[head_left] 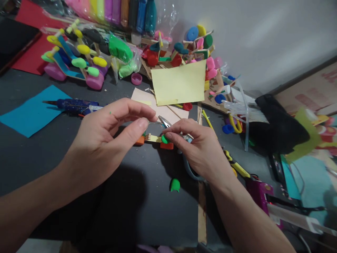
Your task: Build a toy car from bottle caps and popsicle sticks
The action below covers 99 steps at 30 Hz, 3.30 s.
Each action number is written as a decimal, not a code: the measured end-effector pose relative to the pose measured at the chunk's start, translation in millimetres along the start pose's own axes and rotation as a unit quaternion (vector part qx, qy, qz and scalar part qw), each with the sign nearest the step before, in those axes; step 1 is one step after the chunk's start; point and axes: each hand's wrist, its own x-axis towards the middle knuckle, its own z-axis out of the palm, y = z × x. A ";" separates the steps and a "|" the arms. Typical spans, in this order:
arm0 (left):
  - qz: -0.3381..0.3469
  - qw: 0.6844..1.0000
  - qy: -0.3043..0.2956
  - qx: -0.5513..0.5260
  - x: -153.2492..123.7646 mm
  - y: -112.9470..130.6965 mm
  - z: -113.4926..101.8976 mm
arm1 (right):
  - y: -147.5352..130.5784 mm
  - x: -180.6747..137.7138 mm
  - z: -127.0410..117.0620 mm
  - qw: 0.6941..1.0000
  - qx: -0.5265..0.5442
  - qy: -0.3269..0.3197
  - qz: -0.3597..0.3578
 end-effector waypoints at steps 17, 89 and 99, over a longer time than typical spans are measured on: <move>-0.008 1.000 -0.015 0.007 0.6 0.7 -0.7 | 4.5 -10.9 -15.4 0.982 -0.137 0.025 -0.128; 0.307 0.857 -0.149 0.386 -9.4 -11.2 9.9 | 14.9 -33.3 2.8 0.953 -0.190 0.099 -0.213; 0.333 0.840 -0.160 0.399 -10.1 -9.2 12.1 | 17.3 -34.3 3.5 0.951 -0.199 0.098 -0.216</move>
